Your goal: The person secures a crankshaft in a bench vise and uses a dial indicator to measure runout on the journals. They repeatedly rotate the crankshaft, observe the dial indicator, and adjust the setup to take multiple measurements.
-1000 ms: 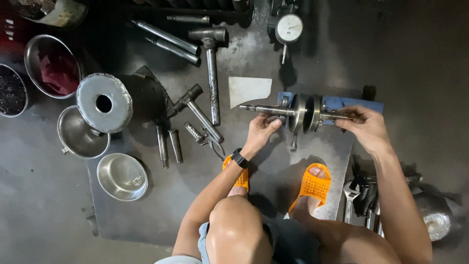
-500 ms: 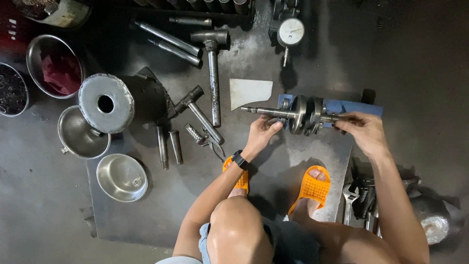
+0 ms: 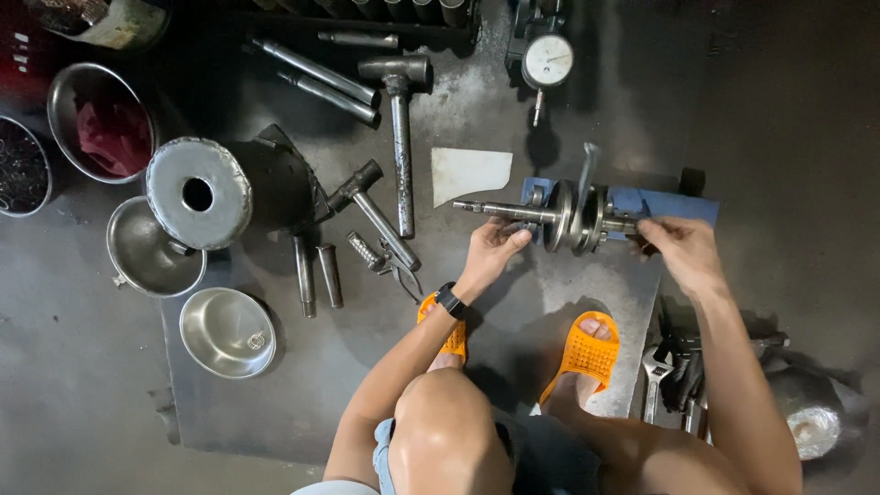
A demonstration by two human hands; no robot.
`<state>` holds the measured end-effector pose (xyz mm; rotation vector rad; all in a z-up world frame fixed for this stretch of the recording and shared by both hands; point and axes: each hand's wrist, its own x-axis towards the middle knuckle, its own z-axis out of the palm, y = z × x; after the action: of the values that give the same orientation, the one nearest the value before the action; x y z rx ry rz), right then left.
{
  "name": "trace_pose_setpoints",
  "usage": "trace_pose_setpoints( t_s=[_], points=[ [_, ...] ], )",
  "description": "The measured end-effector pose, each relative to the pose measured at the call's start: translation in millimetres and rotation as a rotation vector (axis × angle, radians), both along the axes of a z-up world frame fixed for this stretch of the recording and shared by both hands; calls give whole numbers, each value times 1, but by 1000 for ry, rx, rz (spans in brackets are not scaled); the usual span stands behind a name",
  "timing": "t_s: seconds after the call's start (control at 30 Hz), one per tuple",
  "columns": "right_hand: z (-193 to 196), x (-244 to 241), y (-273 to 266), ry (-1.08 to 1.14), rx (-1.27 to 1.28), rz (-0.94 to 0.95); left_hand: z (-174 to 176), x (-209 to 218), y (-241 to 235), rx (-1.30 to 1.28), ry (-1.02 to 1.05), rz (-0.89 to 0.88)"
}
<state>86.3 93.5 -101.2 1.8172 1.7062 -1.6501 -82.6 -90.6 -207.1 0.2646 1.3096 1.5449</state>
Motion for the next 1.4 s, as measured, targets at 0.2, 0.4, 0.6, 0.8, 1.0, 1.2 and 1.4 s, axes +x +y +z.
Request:
trace_pose_setpoints(
  t_s=[0.2, 0.4, 0.6, 0.8, 1.0, 1.2, 1.4],
  points=[
    [-3, 5, 2, 78, 109, 53, -4, 2, 0, 72, -27, 27],
    [6, -1, -2, 73, 113, 66, 4, 0, 0, 69, -22, 19],
    [-37, 22, 4, -6, 175, 22, 7, 0, 1, -9, 17, 12],
    [-4, 7, 3, 96, 102, 46, 2, 1, 0, 18, -36, 21],
    [7, 1, -3, 244, 53, 1, -2, 1, -2, 84, 17, 1],
    [-9, 8, -1, 232, 43, -35, -3, 1, -1, 69, -3, 13],
    [-44, 31, 1, 376, 73, -38, -5, 2, -1, 75, -18, 9]
  ],
)
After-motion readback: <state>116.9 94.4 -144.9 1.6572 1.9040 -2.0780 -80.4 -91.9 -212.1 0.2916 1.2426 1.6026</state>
